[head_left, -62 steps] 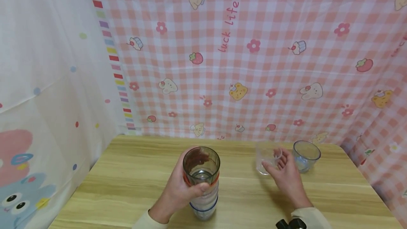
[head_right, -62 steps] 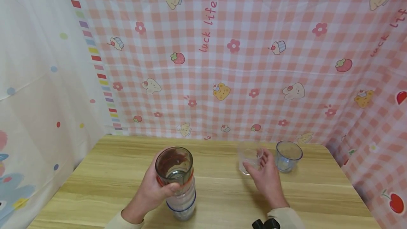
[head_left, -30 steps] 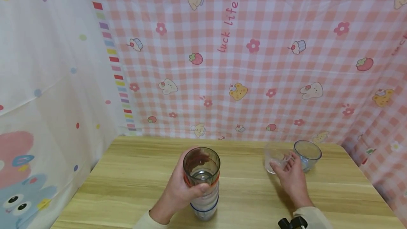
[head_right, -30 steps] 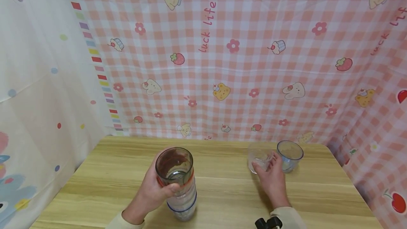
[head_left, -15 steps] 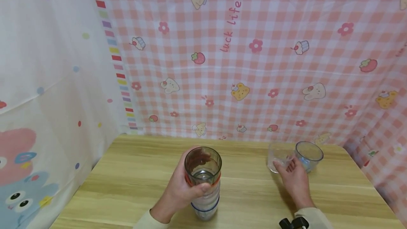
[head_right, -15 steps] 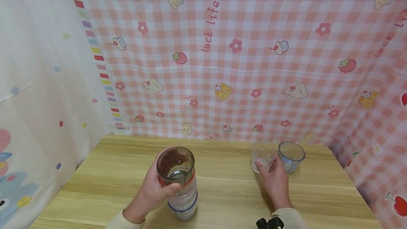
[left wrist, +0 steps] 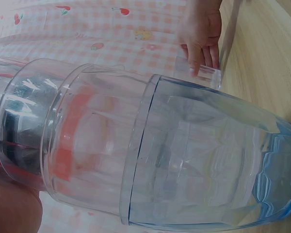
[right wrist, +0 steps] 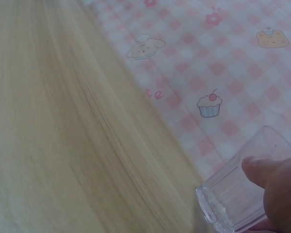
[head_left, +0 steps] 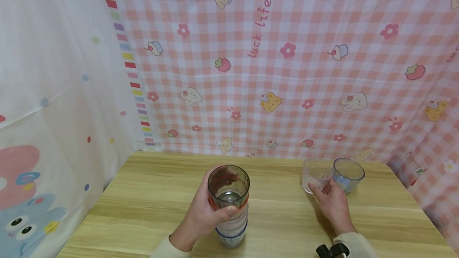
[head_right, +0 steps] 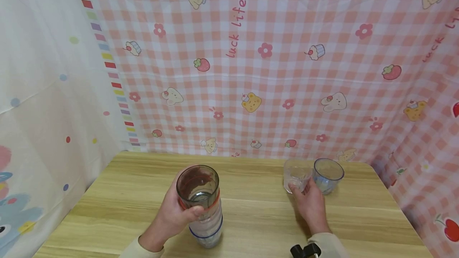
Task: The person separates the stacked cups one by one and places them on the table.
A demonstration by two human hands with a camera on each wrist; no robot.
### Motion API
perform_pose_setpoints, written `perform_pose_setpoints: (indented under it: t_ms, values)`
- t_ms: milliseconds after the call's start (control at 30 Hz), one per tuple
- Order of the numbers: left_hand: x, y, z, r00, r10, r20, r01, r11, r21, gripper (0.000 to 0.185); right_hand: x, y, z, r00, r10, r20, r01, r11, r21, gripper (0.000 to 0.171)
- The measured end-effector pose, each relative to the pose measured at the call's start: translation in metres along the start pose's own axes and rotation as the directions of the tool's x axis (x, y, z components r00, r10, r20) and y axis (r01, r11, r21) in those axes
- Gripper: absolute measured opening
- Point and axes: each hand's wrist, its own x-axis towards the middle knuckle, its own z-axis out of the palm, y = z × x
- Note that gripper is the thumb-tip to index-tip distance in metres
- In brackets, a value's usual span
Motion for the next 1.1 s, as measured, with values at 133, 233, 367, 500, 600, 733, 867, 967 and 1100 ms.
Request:
perform_pose_setpoints:
  t_ms: [133, 233, 367, 500, 600, 733, 867, 967, 1100]
  values:
    - [0.000, 0.000, 0.000, 1.000, 0.001, -0.002, -0.001, 1.000, -0.003, 0.079, -0.001, 0.001, -0.001, 1.000, 0.001, 0.012, -0.001, 1.000, -0.005, 0.076]
    - [0.000, 0.000, 0.000, 1.000, -0.008, 0.001, 0.008, 1.000, -0.004, 0.079, -0.004, 0.002, -0.003, 1.000, 0.004, 0.029, -0.004, 1.000, -0.012, 0.080]
    - [0.000, 0.001, 0.000, 1.000, -0.020, 0.005, 0.020, 1.000, -0.007, 0.079, -0.012, 0.002, -0.008, 0.998, 0.018, 0.055, -0.016, 0.999, -0.032, 0.087]
    - [0.000, 0.000, 0.000, 1.000, -0.026, 0.013, 0.026, 1.000, -0.012, 0.079, -0.023, 0.002, -0.016, 0.997, 0.029, 0.074, -0.024, 0.998, -0.060, 0.092]
    - [-0.001, 0.000, 0.000, 1.000, -0.019, 0.004, 0.020, 1.000, -0.017, 0.080, -0.029, 0.000, -0.021, 0.997, 0.026, 0.074, -0.020, 0.996, -0.084, 0.092]
    - [0.000, 0.001, 0.001, 1.000, 0.008, -0.012, -0.008, 1.000, -0.029, 0.080, -0.038, -0.002, -0.026, 0.999, 0.014, 0.051, -0.010, 0.996, -0.086, 0.090]
    - [0.001, 0.001, 0.001, 1.000, 0.024, -0.012, -0.024, 0.999, -0.033, 0.079, -0.045, -0.002, -0.027, 1.000, -0.007, 0.007, 0.007, 0.998, -0.066, 0.084]
    - [0.001, 0.000, 0.001, 1.000, 0.028, -0.009, -0.029, 0.999, -0.035, 0.079, -0.049, -0.001, -0.027, 1.000, -0.016, -0.021, 0.015, 0.998, -0.066, 0.080]
    - [0.001, -0.002, 0.000, 0.999, 0.043, -0.007, -0.043, 0.999, -0.030, 0.079, -0.054, -0.004, -0.028, 1.000, -0.024, -0.020, 0.022, 0.998, -0.057, 0.078]
